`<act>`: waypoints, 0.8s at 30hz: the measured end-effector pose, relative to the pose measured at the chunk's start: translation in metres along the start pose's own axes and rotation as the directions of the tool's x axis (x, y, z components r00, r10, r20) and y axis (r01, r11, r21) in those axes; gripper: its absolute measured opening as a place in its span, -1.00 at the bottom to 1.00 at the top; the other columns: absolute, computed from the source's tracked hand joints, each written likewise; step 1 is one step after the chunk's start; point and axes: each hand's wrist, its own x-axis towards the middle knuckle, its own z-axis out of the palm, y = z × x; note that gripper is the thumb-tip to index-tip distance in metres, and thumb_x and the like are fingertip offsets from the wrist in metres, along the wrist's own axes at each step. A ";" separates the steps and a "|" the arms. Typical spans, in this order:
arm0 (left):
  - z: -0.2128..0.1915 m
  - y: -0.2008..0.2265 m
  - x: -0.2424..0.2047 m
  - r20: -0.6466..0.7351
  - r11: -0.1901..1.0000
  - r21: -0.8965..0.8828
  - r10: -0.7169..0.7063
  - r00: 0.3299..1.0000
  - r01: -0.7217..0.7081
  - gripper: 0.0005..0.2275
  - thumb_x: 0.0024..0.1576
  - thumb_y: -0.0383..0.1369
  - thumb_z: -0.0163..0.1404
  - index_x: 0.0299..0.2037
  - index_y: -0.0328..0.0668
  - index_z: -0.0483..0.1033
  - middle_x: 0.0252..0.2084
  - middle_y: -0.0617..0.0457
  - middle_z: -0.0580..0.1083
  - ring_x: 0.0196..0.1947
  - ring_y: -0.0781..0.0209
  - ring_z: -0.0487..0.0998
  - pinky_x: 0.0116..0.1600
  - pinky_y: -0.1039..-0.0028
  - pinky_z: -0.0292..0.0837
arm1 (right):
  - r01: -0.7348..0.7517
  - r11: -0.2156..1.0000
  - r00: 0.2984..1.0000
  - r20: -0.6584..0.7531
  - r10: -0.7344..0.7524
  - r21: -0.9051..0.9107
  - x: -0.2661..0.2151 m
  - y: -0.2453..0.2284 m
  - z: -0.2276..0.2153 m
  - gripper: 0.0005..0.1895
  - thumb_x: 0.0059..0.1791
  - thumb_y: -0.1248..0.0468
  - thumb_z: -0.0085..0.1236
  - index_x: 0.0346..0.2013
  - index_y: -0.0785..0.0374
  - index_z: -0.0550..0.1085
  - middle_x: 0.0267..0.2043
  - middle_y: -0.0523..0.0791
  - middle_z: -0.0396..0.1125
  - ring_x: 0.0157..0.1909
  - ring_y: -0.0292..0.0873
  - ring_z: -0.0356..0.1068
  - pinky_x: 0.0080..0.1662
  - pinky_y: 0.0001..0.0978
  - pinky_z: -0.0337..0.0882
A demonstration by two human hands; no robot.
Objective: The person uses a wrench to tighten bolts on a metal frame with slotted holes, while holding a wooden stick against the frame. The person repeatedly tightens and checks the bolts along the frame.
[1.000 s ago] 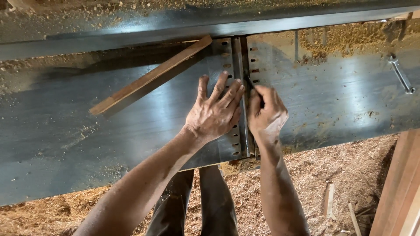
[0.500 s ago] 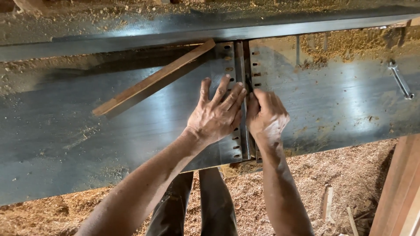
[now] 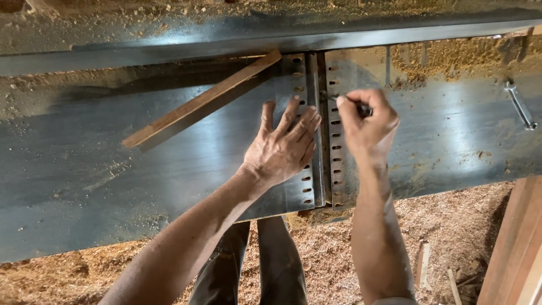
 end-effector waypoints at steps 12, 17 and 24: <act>0.006 0.001 -0.001 -0.063 1.000 -0.005 -0.016 0.998 0.016 -0.63 0.18 -0.25 -0.06 0.12 -0.24 0.55 0.15 -0.11 0.45 0.30 -0.29 0.34 0.18 -0.30 0.23 | 0.025 0.985 0.997 0.065 -0.037 0.170 0.037 0.014 0.009 -0.83 0.22 0.30 0.21 -0.17 0.37 0.49 -0.37 0.09 0.46 -0.51 -0.18 0.38 -0.44 -0.45 0.34; 0.007 0.000 -0.001 -0.072 1.000 0.001 -0.015 0.997 0.015 -0.63 0.18 -0.24 -0.07 0.13 -0.22 0.55 0.15 -0.10 0.45 0.30 -0.27 0.34 0.19 -0.30 0.23 | -0.054 0.978 0.998 0.032 0.048 0.199 0.028 -0.002 0.014 -0.78 0.23 0.24 0.14 -0.18 0.37 0.49 -0.41 0.10 0.45 -0.54 -0.15 0.39 -0.47 -0.38 0.34; 0.009 0.001 -0.002 -0.036 1.000 -0.010 -0.020 0.999 0.019 -0.62 0.17 -0.23 -0.04 0.14 -0.22 0.55 0.17 -0.09 0.46 0.32 -0.28 0.33 0.20 -0.31 0.23 | -0.012 0.993 1.000 0.005 0.011 0.121 0.035 0.013 0.025 -0.76 0.24 0.23 0.13 -0.19 0.37 0.50 -0.44 0.08 0.46 -0.53 -0.08 0.43 -0.46 -0.29 0.40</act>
